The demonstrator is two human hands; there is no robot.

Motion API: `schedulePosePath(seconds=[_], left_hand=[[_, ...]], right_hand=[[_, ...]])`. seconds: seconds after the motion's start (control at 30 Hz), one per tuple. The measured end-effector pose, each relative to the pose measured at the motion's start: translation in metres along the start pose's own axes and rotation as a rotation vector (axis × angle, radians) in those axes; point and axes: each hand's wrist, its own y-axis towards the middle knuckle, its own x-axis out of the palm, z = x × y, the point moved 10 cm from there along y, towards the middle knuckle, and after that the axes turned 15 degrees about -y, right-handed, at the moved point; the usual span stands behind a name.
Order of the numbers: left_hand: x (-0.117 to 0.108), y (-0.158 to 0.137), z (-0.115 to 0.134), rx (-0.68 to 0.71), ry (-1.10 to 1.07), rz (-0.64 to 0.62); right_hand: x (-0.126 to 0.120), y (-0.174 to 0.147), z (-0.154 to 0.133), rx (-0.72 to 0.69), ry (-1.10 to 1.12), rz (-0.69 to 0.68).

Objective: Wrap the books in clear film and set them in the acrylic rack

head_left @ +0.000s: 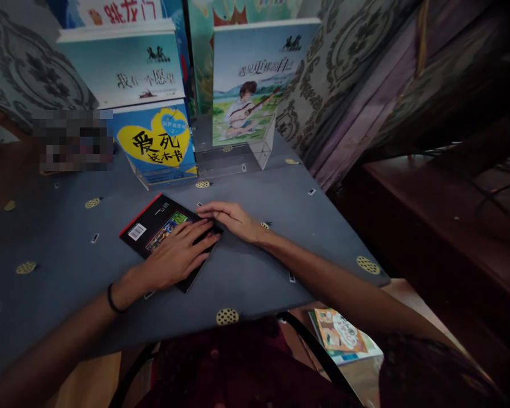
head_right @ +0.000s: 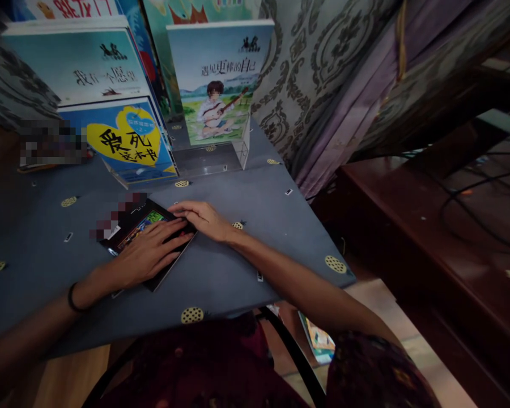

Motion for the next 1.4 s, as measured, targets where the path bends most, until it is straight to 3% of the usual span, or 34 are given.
schedulePosePath(seconds=[0.2,0.3,0.6,1.13,1.4], left_hand=[[0.006,0.010,0.011,-0.240,0.170,0.078],[0.006,0.013,0.015,-0.272,0.197,0.090],[-0.009,0.012,0.006,-0.126,0.050,0.062],[-0.006,0.009,0.008,-0.123,0.086,0.115],[-0.006,0.003,0.021,0.078,0.038,0.101]], right_hand=[[0.008,0.013,0.009,0.047,0.129,-0.084],[0.006,0.015,0.012,0.073,0.143,-0.075],[-0.031,0.003,0.011,0.079,-0.060,0.168],[-0.021,0.001,0.009,0.089,-0.107,0.101],[-0.020,0.001,0.010,0.095,-0.159,0.090]])
